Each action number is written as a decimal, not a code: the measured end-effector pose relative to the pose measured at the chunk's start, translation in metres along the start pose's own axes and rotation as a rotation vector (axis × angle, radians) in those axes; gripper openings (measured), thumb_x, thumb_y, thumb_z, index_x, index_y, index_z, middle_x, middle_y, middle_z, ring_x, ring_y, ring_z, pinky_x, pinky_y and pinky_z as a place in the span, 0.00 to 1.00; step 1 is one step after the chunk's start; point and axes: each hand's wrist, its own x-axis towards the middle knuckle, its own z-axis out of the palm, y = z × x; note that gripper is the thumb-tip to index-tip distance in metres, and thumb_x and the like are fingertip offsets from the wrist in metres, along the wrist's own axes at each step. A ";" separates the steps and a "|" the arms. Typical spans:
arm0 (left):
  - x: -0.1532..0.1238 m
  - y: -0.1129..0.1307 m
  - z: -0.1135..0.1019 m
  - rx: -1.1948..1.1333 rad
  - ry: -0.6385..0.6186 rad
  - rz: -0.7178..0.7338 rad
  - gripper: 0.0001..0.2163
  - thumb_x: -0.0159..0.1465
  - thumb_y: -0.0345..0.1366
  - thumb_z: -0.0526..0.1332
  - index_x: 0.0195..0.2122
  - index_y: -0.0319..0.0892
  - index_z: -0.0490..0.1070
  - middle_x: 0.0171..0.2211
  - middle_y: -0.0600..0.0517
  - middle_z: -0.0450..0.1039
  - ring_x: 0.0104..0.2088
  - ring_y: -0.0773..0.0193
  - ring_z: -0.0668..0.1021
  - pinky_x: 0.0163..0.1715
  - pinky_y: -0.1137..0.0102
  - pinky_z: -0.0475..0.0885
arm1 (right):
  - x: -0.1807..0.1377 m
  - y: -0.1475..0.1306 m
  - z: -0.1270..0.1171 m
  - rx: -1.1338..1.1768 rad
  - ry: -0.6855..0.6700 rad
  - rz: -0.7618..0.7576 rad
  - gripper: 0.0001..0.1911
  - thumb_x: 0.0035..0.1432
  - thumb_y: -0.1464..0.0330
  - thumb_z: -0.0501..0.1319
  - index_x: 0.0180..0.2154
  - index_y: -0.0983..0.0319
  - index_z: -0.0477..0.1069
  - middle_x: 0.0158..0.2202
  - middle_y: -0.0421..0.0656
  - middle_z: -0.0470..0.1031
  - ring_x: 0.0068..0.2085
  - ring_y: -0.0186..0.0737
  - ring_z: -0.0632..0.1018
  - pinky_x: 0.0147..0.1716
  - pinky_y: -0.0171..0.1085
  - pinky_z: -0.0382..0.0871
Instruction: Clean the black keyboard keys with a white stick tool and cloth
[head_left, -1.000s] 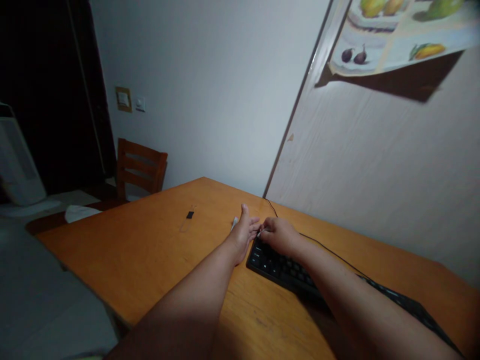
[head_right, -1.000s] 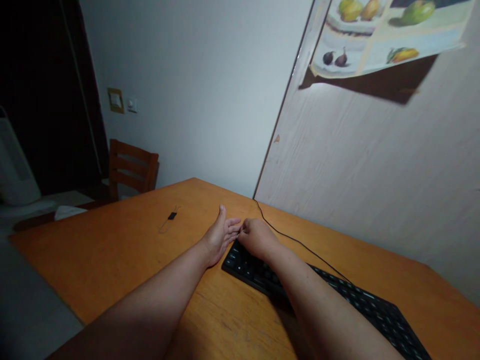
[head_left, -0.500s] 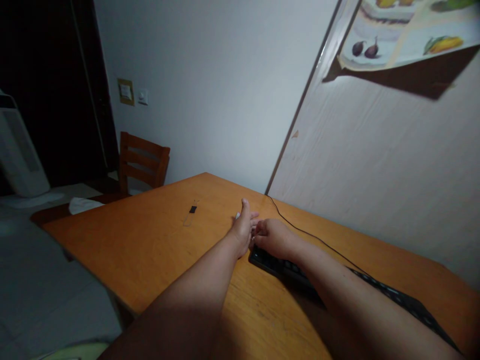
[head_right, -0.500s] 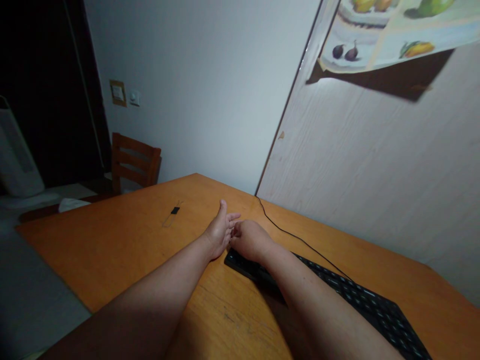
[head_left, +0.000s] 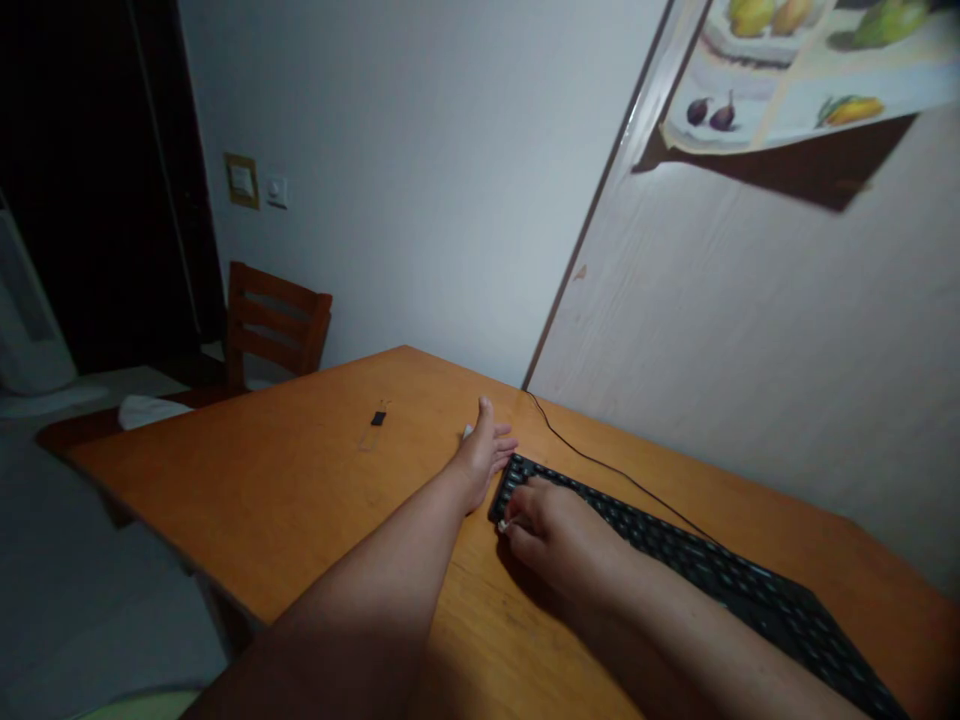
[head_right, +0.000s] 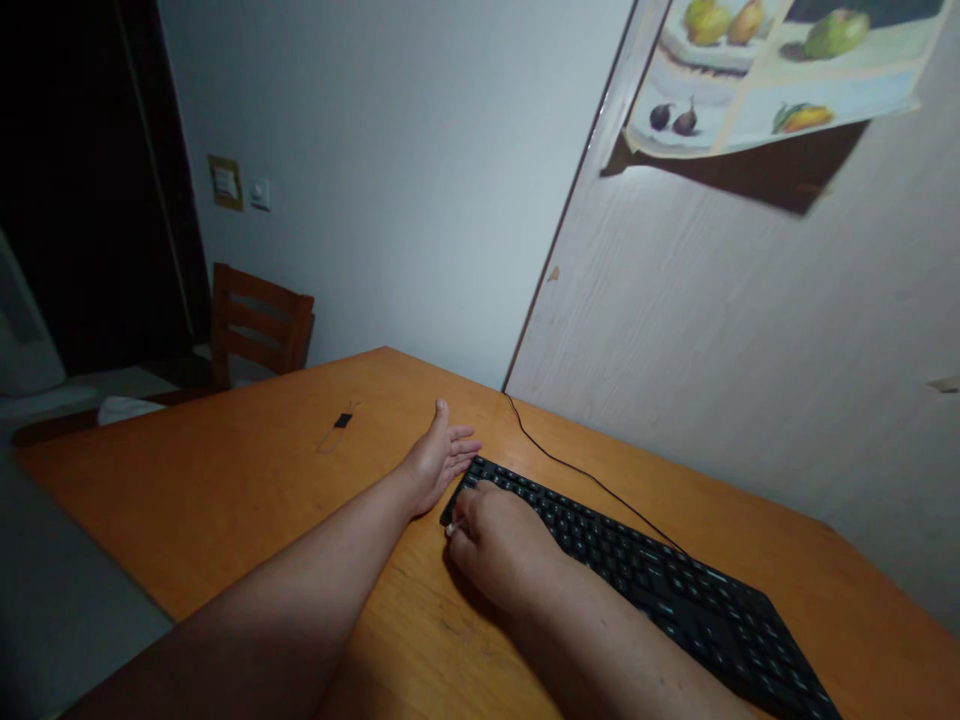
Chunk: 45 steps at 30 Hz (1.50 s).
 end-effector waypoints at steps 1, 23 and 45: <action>0.000 0.000 0.000 0.000 0.001 0.002 0.50 0.61 0.70 0.36 0.67 0.29 0.59 0.63 0.29 0.66 0.63 0.50 0.70 0.63 0.64 0.62 | -0.004 0.003 -0.001 -0.004 -0.004 0.012 0.03 0.56 0.72 0.59 0.32 0.62 0.72 0.36 0.44 0.73 0.35 0.37 0.72 0.34 0.34 0.59; 0.006 -0.010 0.002 0.110 0.037 0.067 0.46 0.63 0.69 0.40 0.62 0.30 0.65 0.60 0.30 0.70 0.60 0.51 0.73 0.62 0.66 0.64 | -0.070 0.061 -0.030 -0.062 -0.098 0.236 0.04 0.55 0.72 0.60 0.30 0.60 0.73 0.35 0.44 0.77 0.35 0.40 0.75 0.34 0.36 0.62; 0.011 -0.014 -0.002 0.165 0.016 0.107 0.42 0.64 0.68 0.42 0.60 0.35 0.67 0.62 0.33 0.68 0.62 0.51 0.71 0.62 0.64 0.64 | -0.004 -0.009 0.013 -0.184 0.079 0.175 0.07 0.57 0.69 0.58 0.36 0.63 0.73 0.38 0.51 0.76 0.35 0.44 0.75 0.33 0.39 0.59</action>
